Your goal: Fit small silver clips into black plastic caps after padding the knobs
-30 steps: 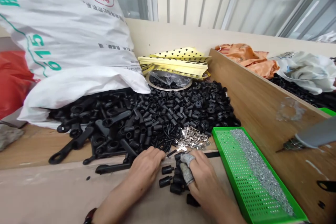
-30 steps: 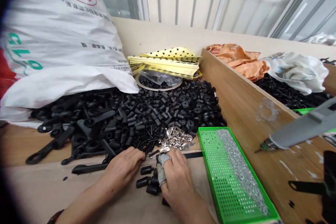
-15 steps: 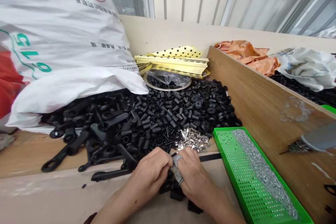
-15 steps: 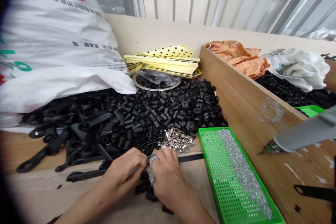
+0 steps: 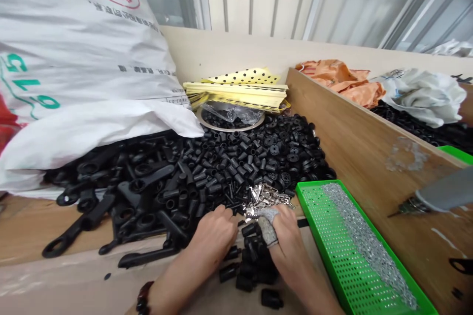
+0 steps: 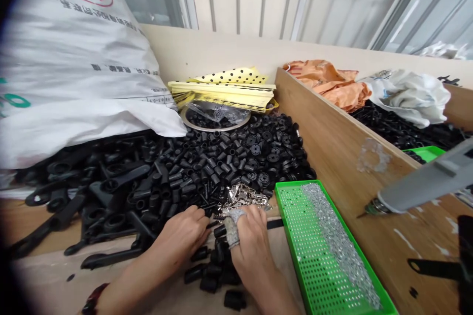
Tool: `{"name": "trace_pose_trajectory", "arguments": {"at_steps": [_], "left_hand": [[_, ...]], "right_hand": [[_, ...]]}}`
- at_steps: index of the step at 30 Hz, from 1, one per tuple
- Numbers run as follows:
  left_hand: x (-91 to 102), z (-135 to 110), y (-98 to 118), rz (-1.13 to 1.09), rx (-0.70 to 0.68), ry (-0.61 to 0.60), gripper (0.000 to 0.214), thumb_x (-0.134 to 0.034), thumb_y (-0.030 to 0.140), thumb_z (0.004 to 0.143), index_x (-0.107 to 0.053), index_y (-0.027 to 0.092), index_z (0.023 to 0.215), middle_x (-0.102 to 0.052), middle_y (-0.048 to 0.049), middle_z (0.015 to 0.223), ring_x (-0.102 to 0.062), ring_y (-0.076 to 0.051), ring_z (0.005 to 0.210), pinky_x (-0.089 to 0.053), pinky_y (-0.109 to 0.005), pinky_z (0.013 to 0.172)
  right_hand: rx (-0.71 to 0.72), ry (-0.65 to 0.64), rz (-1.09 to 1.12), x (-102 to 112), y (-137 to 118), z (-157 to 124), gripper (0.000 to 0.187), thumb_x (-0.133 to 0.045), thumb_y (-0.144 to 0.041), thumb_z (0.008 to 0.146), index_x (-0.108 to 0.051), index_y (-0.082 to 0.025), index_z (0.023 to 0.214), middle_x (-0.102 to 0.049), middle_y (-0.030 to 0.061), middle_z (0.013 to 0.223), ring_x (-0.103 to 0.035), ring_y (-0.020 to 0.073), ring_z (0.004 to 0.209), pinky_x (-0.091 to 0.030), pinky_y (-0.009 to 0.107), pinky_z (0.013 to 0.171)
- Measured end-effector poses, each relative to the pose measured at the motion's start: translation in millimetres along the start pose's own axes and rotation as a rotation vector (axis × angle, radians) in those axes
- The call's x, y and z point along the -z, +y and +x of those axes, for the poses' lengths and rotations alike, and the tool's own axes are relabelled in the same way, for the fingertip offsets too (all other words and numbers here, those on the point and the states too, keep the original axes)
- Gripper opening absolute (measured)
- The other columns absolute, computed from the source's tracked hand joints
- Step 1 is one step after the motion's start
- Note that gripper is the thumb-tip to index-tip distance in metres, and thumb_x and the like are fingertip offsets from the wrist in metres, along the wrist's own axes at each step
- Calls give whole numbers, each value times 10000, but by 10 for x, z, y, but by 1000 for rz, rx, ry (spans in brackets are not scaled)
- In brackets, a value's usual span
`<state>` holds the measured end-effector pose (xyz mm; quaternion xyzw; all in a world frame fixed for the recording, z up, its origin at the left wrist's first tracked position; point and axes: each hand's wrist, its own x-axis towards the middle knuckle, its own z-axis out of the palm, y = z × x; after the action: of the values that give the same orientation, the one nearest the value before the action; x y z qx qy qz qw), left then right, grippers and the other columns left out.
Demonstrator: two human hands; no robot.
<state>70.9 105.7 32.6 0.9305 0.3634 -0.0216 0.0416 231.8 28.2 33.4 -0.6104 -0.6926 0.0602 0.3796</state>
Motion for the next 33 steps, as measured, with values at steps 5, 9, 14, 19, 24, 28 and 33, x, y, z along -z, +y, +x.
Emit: {"name": "trace_pose_trajectory", "arguments": {"at_steps": [5,9,14,19,24,28,33], "left_hand": [[6,51,-18,-19,50,0,139,-526,111,792,-653,153,751,-676,-97,769,-612,-257,784,-460,-311,608],[75,70,-62,-83,95,60,114,-551,156,783,-634,179,708,-672,-46,709,-632,-229,721,-463,-299,595],[249,301,-70,-143,114,215,130,-521,236,859,-637,206,809,-663,-6,778,-621,-171,771,-484,-263,674],[356,510,-159,-85,71,385,243,-424,133,893,-585,159,1073,-605,-76,1063,-524,-200,1011,-444,-325,888],[320,548,-227,31,11,386,310,-414,-7,798,-624,165,949,-586,-120,1102,-495,-273,999,-455,-391,756],[315,567,-272,51,-12,402,256,-427,21,822,-612,163,929,-600,-125,1069,-503,-272,967,-444,-391,749],[364,410,-331,-42,-52,449,175,-450,96,858,-559,152,982,-620,-71,976,-535,-212,935,-460,-326,817]], "right_hand": [[-83,96,50,110,37,-10,183,-384,-96,855,-527,-209,871,-618,49,933,-556,211,928,-415,324,808],[-174,76,134,145,79,-42,193,-422,-186,895,-571,-224,1013,-643,44,1013,-594,208,948,-457,308,797],[-261,81,163,113,99,-43,267,-371,-243,919,-595,-202,1058,-653,79,1085,-612,225,977,-488,339,825],[-269,128,156,70,146,-66,271,-401,-304,912,-606,-205,1058,-658,83,1090,-598,253,1049,-492,382,883],[-218,262,104,-17,159,-107,286,-416,-331,927,-599,-241,1127,-685,74,1025,-627,265,988,-528,392,826],[-177,305,73,-51,137,-100,251,-429,-295,925,-595,-260,1110,-682,61,1035,-627,263,983,-530,386,828],[-110,278,84,-1,95,-87,233,-395,-212,917,-581,-269,1044,-665,40,1007,-620,239,946,-519,355,817]]}}
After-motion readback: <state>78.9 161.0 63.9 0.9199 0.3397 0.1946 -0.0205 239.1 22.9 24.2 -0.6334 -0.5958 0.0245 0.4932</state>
